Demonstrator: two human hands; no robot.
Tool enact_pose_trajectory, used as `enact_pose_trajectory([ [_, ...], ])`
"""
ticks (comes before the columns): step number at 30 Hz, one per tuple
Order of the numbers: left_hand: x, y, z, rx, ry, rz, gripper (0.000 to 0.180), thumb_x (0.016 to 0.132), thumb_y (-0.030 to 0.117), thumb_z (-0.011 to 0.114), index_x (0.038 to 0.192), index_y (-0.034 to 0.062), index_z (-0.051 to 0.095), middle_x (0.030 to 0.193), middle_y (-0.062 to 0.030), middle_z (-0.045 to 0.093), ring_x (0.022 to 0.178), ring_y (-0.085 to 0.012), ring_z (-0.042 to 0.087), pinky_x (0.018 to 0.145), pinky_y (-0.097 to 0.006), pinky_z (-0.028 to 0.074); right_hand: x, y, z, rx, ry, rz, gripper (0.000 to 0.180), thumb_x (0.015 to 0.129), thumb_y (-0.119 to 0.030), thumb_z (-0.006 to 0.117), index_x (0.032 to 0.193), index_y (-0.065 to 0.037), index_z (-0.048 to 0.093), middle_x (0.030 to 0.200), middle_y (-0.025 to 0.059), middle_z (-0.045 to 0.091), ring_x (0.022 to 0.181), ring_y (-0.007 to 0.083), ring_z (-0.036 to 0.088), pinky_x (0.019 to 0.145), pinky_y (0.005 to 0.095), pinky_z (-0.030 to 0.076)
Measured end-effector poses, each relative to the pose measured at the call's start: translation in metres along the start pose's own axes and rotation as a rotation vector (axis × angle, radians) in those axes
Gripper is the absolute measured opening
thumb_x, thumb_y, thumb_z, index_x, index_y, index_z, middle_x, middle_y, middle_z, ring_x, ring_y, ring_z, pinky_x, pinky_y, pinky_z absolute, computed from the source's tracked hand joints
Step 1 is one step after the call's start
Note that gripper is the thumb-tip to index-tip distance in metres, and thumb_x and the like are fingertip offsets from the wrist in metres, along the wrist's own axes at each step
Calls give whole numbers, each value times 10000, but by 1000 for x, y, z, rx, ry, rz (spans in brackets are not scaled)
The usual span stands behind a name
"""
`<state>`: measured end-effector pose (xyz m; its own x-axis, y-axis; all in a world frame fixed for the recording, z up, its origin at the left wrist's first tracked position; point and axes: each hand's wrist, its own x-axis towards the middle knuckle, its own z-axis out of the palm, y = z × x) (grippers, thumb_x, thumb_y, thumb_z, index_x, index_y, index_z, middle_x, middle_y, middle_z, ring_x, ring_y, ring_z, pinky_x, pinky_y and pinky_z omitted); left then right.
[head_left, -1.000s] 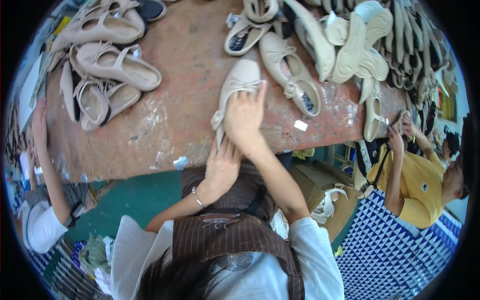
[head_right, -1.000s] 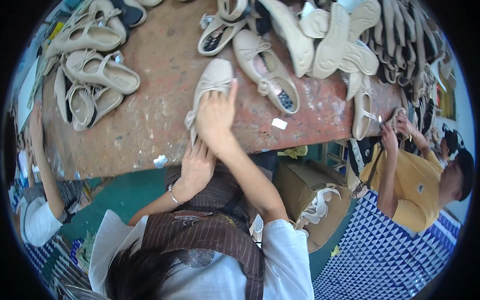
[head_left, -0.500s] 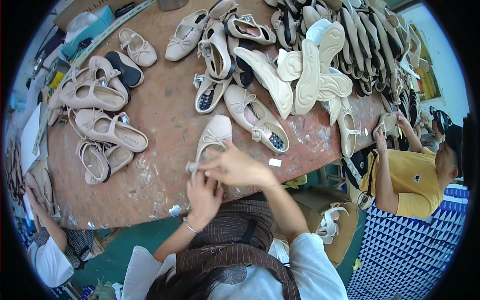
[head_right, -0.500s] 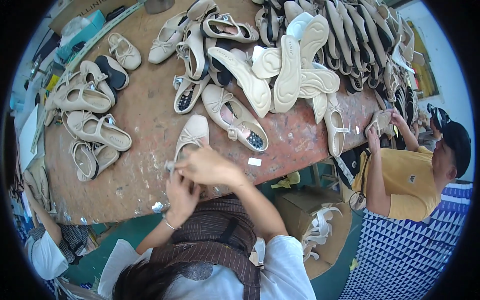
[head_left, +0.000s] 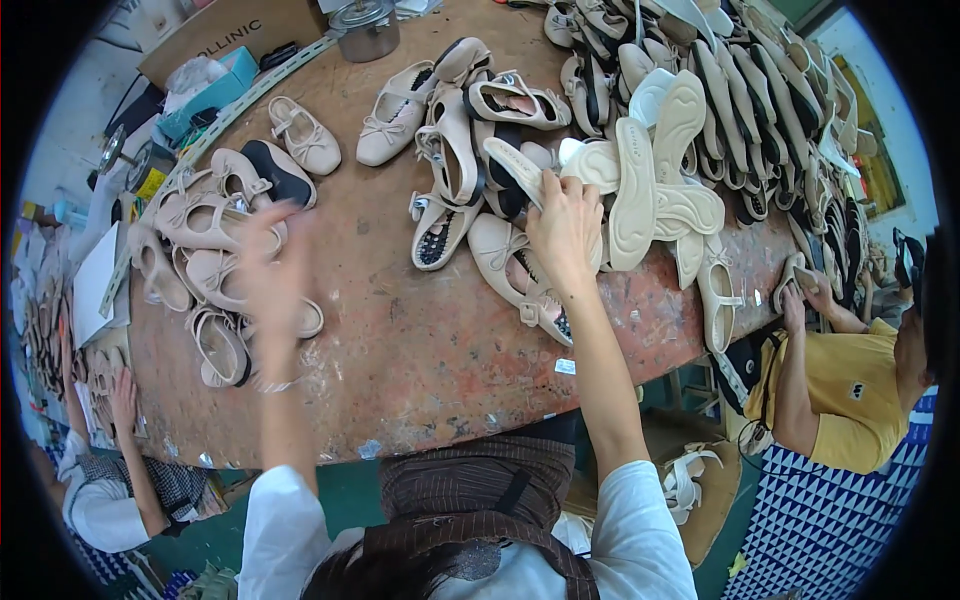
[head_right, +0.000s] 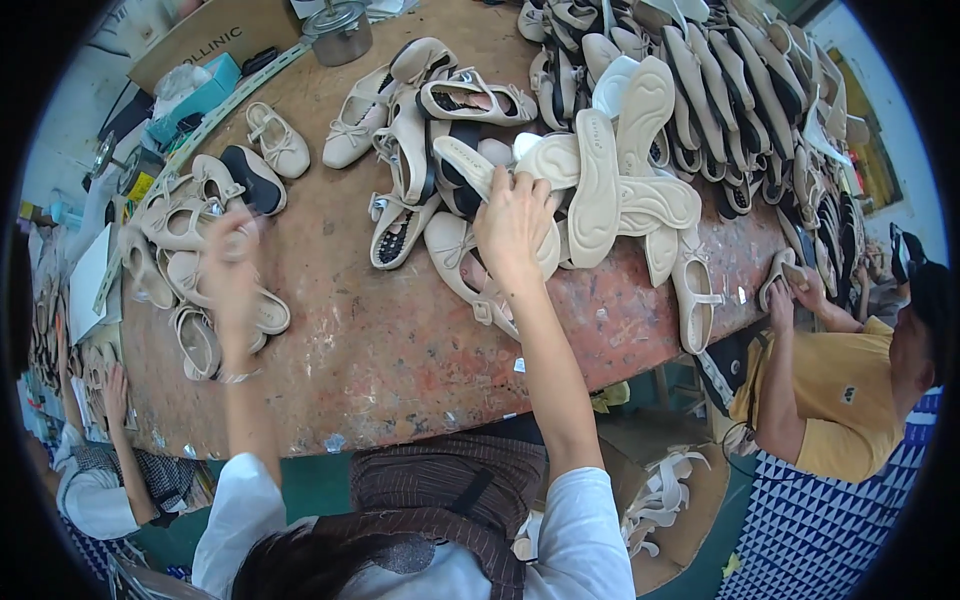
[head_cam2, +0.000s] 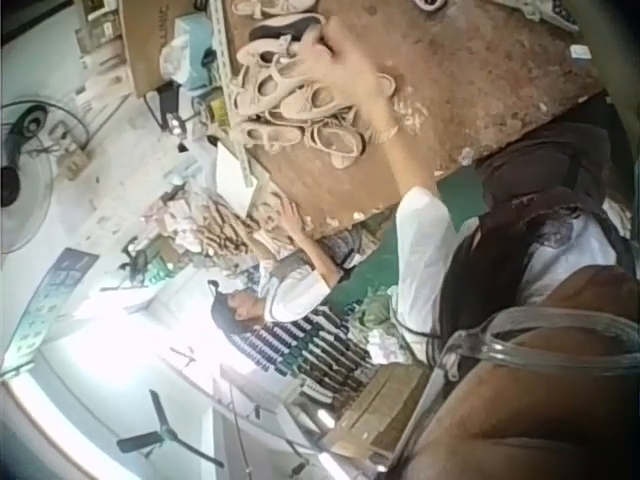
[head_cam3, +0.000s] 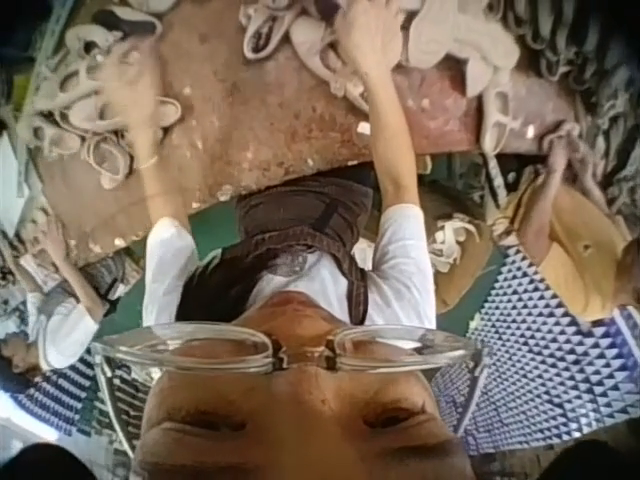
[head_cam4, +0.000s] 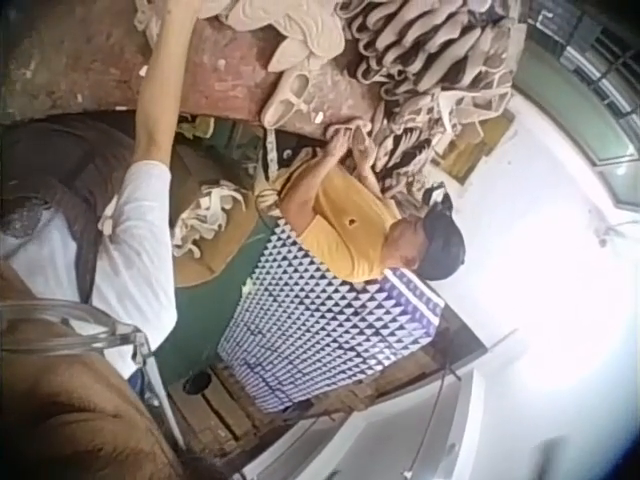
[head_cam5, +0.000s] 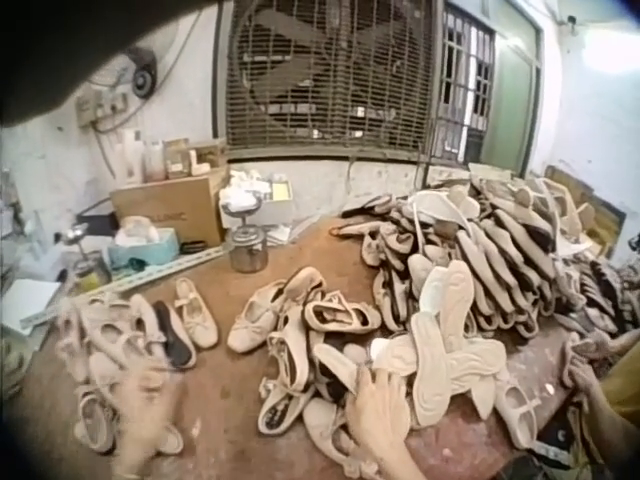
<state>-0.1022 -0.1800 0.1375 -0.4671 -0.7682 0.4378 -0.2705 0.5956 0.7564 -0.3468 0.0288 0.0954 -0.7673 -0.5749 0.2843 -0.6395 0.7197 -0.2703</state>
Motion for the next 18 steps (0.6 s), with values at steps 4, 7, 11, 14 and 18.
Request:
enact_pose_trajectory([
  [4, 28, 1, 162, -200, -418, -63, 452, 864, 408, 717, 1033, -10, 684, 1101, -198, 672, 1079, -320, 622, 917, -396, 480, 5, 23, -9, 447, -45, 197, 311, 974, -221, 539, 1162, -7, 663, 1132, 186, 639, 1089, 317, 566, 924, 439, 445],
  [7, 31, 2, 208, -298, -410, -373, 396, 862, 336, 705, 1023, -24, 661, 1051, -184, 683, 991, -317, 642, 871, -403, 490, -9, 59, -17, 1306, 7, 258, 444, 1049, -365, 455, 1324, -35, 565, 1341, 187, 593, 1287, 256, 524, 1059, 397, 387],
  [11, -3, 4, 146, -648, -437, -341, 221, 848, 137, 659, 1002, -20, 641, 1017, -119, 671, 914, -234, 646, 827, -327, 489, -34, 82, -44, 1944, 292, 360, 579, 1048, -358, 439, 1508, -38, 292, 1267, 189, 581, 1231, 356, 545, 1150, 496, 353],
  [14, -72, 14, 34, -411, -534, -95, 240, 810, 46, 645, 1044, -8, 656, 1231, -145, 621, 1137, -269, 605, 934, -348, 479, -69, 95, -62, 1970, -37, 324, 612, 1058, -408, 407, 1498, 1, 288, 1102, 152, 600, 1094, 323, 600, 1113, 488, 399],
  [18, -145, 10, -51, 137, -822, 218, 165, 746, 16, 660, 906, 17, 618, 1403, -176, 529, 1295, -393, 478, 1027, -472, 442, -127, 54, -89, 1558, -330, 422, 695, 1044, -537, 361, 1454, 25, 348, 1130, 146, 610, 961, 233, 645, 855, 380, 556],
])
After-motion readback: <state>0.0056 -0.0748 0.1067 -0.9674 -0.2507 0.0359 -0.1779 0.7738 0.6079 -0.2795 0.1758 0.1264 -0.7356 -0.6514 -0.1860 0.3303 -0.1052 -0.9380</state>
